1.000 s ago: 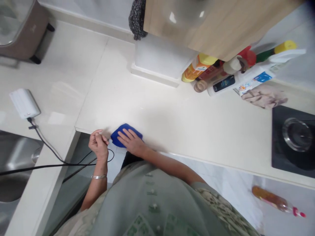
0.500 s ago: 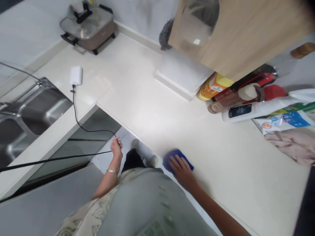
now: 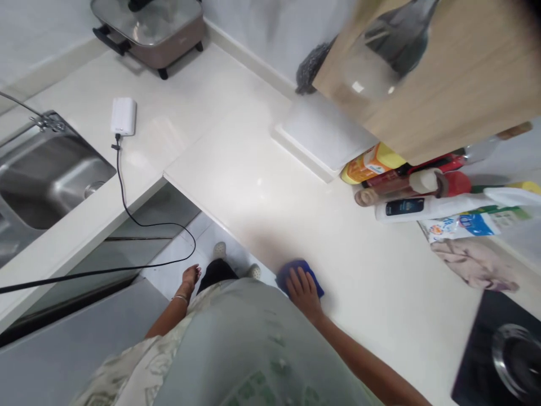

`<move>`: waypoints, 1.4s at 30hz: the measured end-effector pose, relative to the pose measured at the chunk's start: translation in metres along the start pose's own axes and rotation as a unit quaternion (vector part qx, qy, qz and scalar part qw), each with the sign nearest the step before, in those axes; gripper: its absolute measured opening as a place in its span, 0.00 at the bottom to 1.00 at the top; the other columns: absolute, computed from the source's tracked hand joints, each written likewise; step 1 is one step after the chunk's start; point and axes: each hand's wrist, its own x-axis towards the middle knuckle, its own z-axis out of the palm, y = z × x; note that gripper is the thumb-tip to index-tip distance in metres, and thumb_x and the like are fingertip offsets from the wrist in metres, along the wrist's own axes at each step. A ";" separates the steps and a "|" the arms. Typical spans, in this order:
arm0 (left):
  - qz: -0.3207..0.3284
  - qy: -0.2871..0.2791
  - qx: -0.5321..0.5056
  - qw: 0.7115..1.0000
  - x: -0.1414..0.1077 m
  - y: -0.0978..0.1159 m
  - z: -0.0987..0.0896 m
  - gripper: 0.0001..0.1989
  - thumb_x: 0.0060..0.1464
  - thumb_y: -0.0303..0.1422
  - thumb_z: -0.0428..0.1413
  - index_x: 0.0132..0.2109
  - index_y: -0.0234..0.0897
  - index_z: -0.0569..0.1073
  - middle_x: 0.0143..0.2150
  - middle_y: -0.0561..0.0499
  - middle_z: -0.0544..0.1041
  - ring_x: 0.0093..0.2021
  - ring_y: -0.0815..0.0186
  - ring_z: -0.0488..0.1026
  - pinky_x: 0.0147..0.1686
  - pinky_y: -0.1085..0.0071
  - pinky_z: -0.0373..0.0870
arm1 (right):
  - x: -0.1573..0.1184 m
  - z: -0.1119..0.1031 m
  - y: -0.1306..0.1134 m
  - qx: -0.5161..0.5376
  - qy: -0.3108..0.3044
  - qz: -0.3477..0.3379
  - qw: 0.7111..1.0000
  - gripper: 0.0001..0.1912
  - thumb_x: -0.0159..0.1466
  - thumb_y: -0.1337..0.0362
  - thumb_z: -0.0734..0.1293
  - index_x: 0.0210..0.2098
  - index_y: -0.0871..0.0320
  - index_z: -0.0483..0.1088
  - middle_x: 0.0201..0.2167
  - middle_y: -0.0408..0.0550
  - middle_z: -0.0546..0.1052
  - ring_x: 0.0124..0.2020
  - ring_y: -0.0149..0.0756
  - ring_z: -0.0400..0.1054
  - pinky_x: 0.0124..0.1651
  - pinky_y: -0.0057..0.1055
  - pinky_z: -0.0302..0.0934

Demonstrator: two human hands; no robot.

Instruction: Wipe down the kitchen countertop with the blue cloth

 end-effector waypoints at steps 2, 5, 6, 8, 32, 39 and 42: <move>-0.014 -0.025 0.019 0.999 0.008 0.007 -0.003 0.12 0.64 0.39 0.58 0.41 0.31 0.74 0.32 0.54 0.74 0.27 0.73 0.70 0.28 0.74 0.71 | 0.034 0.004 -0.012 0.001 0.004 -0.027 1.000 0.21 0.66 0.68 0.65 0.58 0.59 0.73 0.67 0.62 0.66 0.71 0.59 0.53 0.68 0.63 0.54; 0.012 -0.048 0.033 0.998 0.017 0.023 -0.006 0.10 0.60 0.36 0.59 0.38 0.31 0.74 0.26 0.55 0.72 0.21 0.74 0.65 0.24 0.76 0.65 | 0.088 0.011 -0.032 0.028 0.002 -0.049 0.998 0.23 0.67 0.69 0.65 0.61 0.60 0.69 0.68 0.63 0.65 0.71 0.58 0.54 0.69 0.63 0.51; 0.032 -0.049 0.035 0.998 0.019 0.030 -0.008 0.10 0.58 0.35 0.59 0.37 0.31 0.74 0.24 0.55 0.71 0.19 0.75 0.63 0.22 0.76 0.62 | 0.109 0.013 -0.040 0.041 0.002 -0.050 0.998 0.24 0.68 0.69 0.64 0.63 0.59 0.67 0.68 0.63 0.64 0.71 0.57 0.54 0.70 0.64 0.49; 0.086 -0.047 0.039 0.994 0.021 0.046 -0.011 0.10 0.55 0.35 0.58 0.39 0.31 0.75 0.23 0.56 0.70 0.17 0.76 0.60 0.20 0.76 0.56 | 0.152 0.018 -0.059 0.062 0.008 -0.044 0.997 0.25 0.69 0.70 0.63 0.65 0.60 0.64 0.69 0.64 0.63 0.71 0.57 0.54 0.69 0.65 0.49; 0.598 -0.157 0.118 0.777 -0.107 0.142 0.101 0.12 0.63 0.36 0.50 0.43 0.36 0.77 0.17 0.60 0.61 0.19 0.72 0.61 0.26 0.76 0.58 | 0.111 0.005 -0.050 0.092 -0.012 0.057 0.994 0.31 0.68 0.73 0.61 0.70 0.56 0.59 0.73 0.54 0.57 0.73 0.52 0.48 0.72 0.58 0.48; 0.570 -0.116 0.137 0.802 -0.105 0.155 0.122 0.12 0.61 0.31 0.49 0.43 0.37 0.77 0.19 0.60 0.60 0.21 0.71 0.58 0.27 0.76 0.54 | -0.024 -0.009 -0.011 0.052 -0.002 0.188 0.981 0.30 0.66 0.66 0.65 0.68 0.58 0.63 0.72 0.56 0.59 0.75 0.53 0.44 0.73 0.57 0.44; 0.568 -0.079 0.205 0.793 -0.105 0.160 0.129 0.12 0.59 0.30 0.50 0.42 0.37 0.78 0.22 0.58 0.64 0.23 0.70 0.58 0.29 0.75 0.54 | -0.047 -0.021 -0.004 0.056 0.008 0.236 0.970 0.33 0.67 0.57 0.65 0.69 0.61 0.61 0.72 0.57 0.58 0.75 0.55 0.41 0.72 0.56 0.45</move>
